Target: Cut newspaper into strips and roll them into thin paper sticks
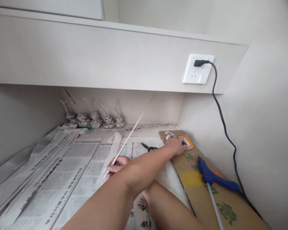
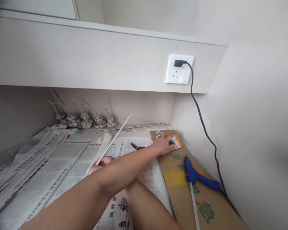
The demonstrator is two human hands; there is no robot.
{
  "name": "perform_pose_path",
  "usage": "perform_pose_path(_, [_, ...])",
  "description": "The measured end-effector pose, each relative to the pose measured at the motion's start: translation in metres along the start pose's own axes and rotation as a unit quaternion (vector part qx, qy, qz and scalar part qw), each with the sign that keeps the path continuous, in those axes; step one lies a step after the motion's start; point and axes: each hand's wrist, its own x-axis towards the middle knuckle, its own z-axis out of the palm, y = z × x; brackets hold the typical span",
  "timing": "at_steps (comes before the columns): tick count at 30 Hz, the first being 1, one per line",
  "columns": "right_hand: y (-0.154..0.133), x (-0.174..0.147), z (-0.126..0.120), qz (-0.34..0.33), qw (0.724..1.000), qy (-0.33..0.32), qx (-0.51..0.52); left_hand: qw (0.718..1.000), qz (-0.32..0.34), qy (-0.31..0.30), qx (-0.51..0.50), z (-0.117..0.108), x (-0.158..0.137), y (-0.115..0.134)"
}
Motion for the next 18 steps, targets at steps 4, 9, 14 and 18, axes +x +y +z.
perform_pose_path(4, [-0.005,-0.001,0.0,-0.009,1.0,0.005,0.023,0.983,0.156,0.065,-0.074,-0.02,-0.097,-0.006])
perform_pose_path(9, [-0.012,-0.004,0.009,-0.007,1.0,0.0,0.025,0.924,0.206,0.004,-0.321,-0.032,-0.254,-0.05])
perform_pose_path(14, [-0.017,-0.005,0.021,-0.001,0.998,0.047,0.028,0.896,-0.092,-0.007,-0.435,-0.024,-0.35,-0.115])
perform_pose_path(18, [-0.021,-0.004,0.044,-0.001,0.991,0.118,0.06,0.831,-0.191,0.032,-0.521,-0.025,-0.378,-0.139])
